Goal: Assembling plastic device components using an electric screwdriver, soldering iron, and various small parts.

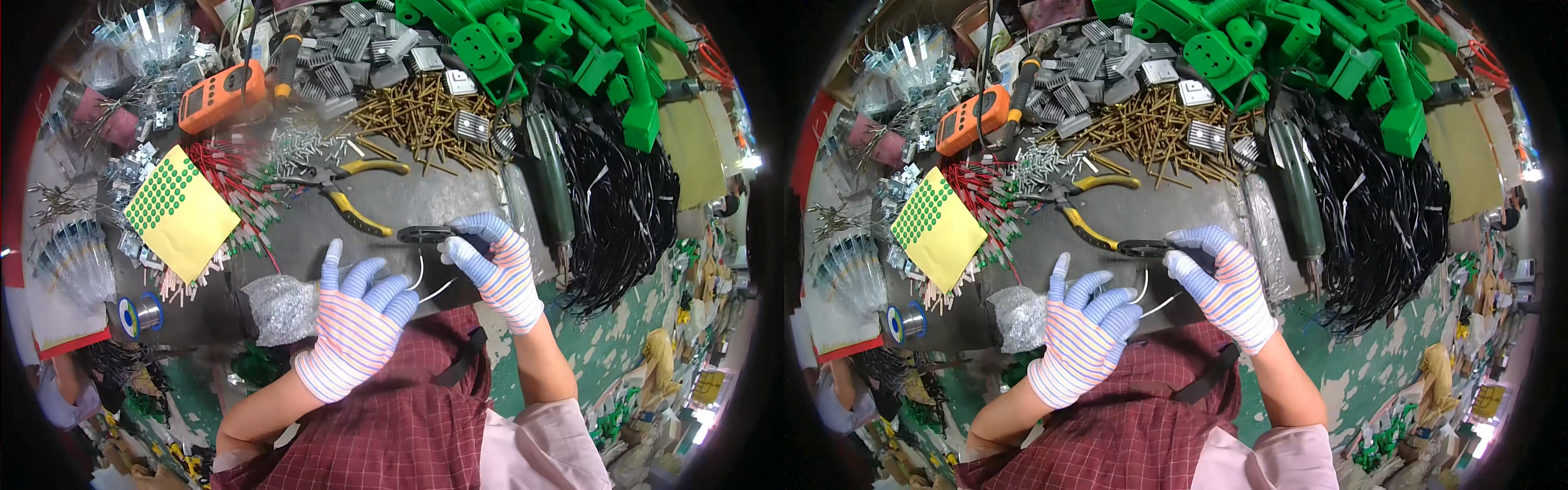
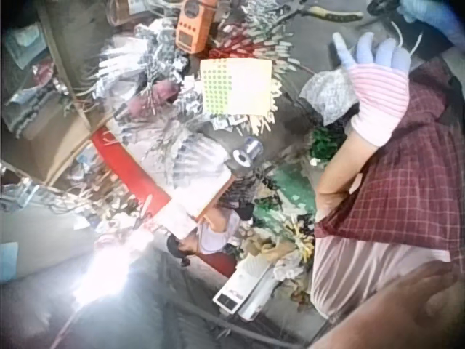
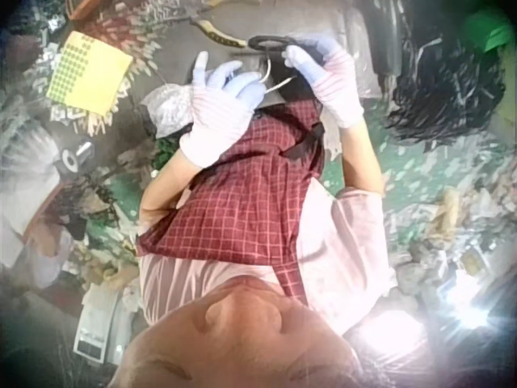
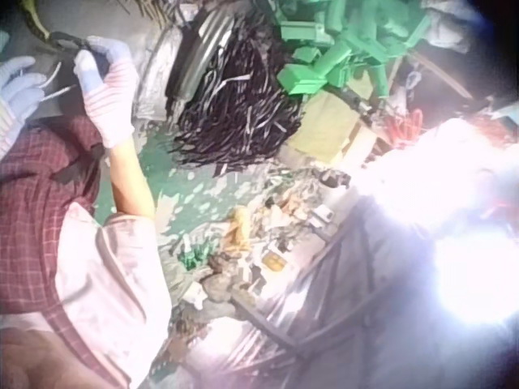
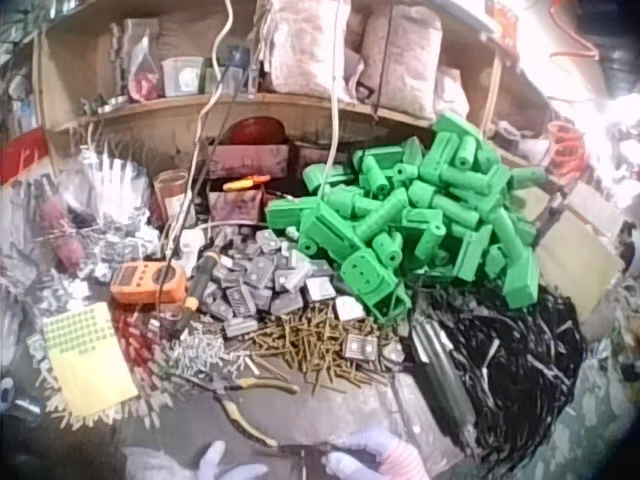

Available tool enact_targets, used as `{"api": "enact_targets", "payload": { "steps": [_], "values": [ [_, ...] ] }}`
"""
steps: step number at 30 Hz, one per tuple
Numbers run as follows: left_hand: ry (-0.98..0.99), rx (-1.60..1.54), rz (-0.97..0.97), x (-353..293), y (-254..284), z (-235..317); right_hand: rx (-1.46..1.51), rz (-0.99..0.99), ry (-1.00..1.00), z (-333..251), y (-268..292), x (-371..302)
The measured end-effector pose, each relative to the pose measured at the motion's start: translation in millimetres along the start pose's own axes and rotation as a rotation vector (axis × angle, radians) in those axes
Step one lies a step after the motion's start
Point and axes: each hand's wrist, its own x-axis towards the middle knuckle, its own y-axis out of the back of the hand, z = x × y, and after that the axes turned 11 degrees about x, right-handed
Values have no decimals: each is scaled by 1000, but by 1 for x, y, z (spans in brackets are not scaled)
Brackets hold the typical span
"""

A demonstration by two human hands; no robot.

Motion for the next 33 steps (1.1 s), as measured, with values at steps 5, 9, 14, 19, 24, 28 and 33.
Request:
{"api": "enact_targets", "payload": {
  "steps": [5, 9, 14, 19, 24, 28, 33],
  "values": [
    [3, -117, 27, -4, -2, 3, 43, -35, -144, 5, 8, -7],
    [31, -128, 60, -4, -4, 6, 63, -66, -216, -5, 15, -27],
    [120, 22, 40, 7, -1, 15, -249, 85, 44, 5, 8, -67],
    [164, 2, -1, 5, 5, 17, -530, 94, 446, 29, -28, -71],
    [131, -243, -25, -26, 28, -15, -534, -21, 478, 50, -48, -71],
    [70, -111, -25, -37, 17, -23, -579, -81, 497, 47, -49, -71],
    [52, -40, -17, -34, 9, -30, -604, -76, 401, 38, -56, -71]
  ]
}}
